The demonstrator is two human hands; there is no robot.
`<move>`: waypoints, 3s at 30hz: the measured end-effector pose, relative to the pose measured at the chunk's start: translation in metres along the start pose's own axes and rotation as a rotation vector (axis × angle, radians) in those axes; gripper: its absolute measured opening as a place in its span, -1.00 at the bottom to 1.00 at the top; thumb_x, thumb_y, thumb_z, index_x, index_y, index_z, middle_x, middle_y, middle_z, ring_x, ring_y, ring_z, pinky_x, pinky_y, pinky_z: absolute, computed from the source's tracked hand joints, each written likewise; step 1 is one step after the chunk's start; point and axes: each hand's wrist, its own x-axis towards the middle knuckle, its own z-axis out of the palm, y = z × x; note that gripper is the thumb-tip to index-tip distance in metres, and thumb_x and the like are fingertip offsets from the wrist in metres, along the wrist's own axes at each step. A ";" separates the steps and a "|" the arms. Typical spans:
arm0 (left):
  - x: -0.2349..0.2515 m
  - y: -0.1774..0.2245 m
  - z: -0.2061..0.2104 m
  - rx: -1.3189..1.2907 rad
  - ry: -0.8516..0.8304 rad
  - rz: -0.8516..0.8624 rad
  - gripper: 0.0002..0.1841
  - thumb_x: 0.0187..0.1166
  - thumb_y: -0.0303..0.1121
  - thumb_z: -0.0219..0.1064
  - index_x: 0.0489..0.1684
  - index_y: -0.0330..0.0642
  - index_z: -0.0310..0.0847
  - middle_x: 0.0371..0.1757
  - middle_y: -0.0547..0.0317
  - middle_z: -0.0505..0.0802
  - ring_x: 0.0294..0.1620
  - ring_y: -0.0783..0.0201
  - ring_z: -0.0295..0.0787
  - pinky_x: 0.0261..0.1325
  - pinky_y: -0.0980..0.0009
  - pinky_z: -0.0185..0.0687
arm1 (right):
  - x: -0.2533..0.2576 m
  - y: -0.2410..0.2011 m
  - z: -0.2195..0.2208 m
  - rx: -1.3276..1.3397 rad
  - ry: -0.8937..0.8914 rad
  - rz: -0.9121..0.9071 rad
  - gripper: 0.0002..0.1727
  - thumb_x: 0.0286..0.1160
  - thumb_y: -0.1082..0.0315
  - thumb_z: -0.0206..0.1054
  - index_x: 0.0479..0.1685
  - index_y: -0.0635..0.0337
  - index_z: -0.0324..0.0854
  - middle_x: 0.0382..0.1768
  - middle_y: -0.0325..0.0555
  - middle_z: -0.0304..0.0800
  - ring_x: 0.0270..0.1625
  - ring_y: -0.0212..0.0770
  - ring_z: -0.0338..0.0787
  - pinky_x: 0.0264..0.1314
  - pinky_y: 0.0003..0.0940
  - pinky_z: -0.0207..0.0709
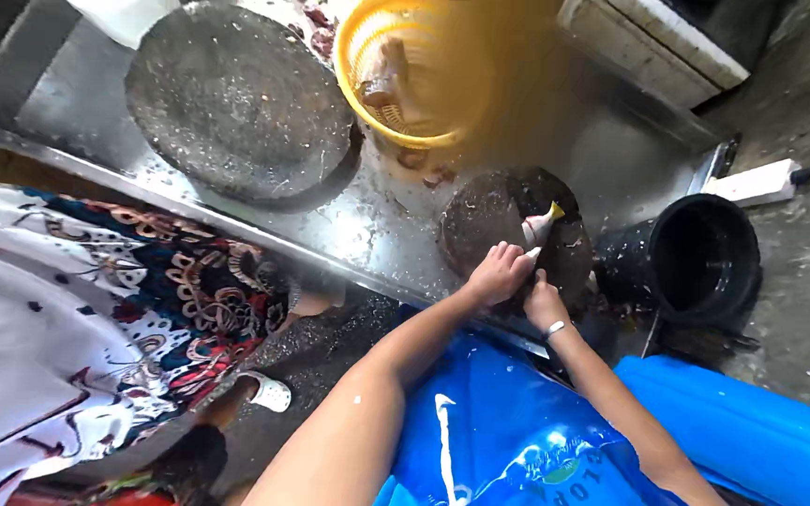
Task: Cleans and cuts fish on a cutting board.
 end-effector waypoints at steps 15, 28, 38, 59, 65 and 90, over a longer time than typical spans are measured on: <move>0.062 0.012 -0.002 0.331 -0.255 -0.707 -0.18 0.68 0.33 0.01 0.61 -0.23 0.44 0.60 -0.34 0.53 0.66 -0.38 0.34 0.50 -0.44 0.27 | -0.124 0.125 0.010 0.046 -0.266 0.054 -0.47 0.87 0.13 -0.02 0.69 0.19 0.27 0.19 0.32 0.78 0.29 0.27 0.80 0.35 0.26 0.62; 0.098 0.065 0.070 0.321 -0.345 -0.246 -0.48 0.64 -0.25 0.30 0.63 0.11 0.45 0.41 -0.13 0.71 0.28 -0.26 0.73 0.01 -0.22 0.76 | -0.146 0.235 0.078 0.528 0.047 0.123 -0.56 0.82 0.22 0.15 0.49 0.32 0.48 0.11 0.36 0.81 0.20 0.28 0.83 0.33 0.32 0.60; 0.194 -0.034 -0.104 -0.247 0.321 -0.788 -0.32 0.62 0.02 0.34 0.55 -0.33 0.40 0.27 -0.30 0.77 0.30 -0.12 0.76 0.37 -0.12 0.67 | -0.109 0.219 0.087 0.717 0.206 0.052 -0.51 0.77 0.19 0.19 0.53 0.29 0.48 0.13 0.32 0.80 0.11 0.20 0.84 0.29 0.28 0.63; 0.038 -0.022 -0.051 -0.199 0.125 -0.694 -0.30 0.41 -0.32 0.54 0.54 -0.37 0.34 0.22 -0.21 0.79 0.19 0.07 0.82 0.28 0.08 0.77 | 0.023 0.149 -0.099 0.479 0.738 -0.077 -0.65 0.57 0.33 0.31 0.29 0.18 0.73 0.36 0.22 0.66 0.39 0.16 0.69 0.46 0.11 0.58; 0.164 0.136 -0.001 -0.164 -0.223 -0.251 -0.34 0.42 -0.30 0.61 0.49 -0.22 0.40 0.04 -0.06 0.88 -0.02 0.10 0.91 0.09 0.00 0.86 | 0.135 0.284 -0.154 0.597 0.407 0.322 -0.45 0.62 0.24 0.32 0.38 0.59 0.53 0.34 0.61 0.61 0.46 0.47 0.61 0.54 0.42 0.40; 0.276 0.165 0.076 -0.632 -0.466 -0.522 -0.43 0.63 -0.15 0.43 0.57 -0.15 0.40 0.21 -0.21 0.80 0.10 -0.04 0.82 0.18 -0.09 0.73 | 0.049 0.189 -0.195 0.661 0.734 -0.223 -0.47 0.51 0.18 0.54 0.31 0.40 0.62 0.16 0.38 0.79 0.27 0.30 0.78 0.43 0.32 0.53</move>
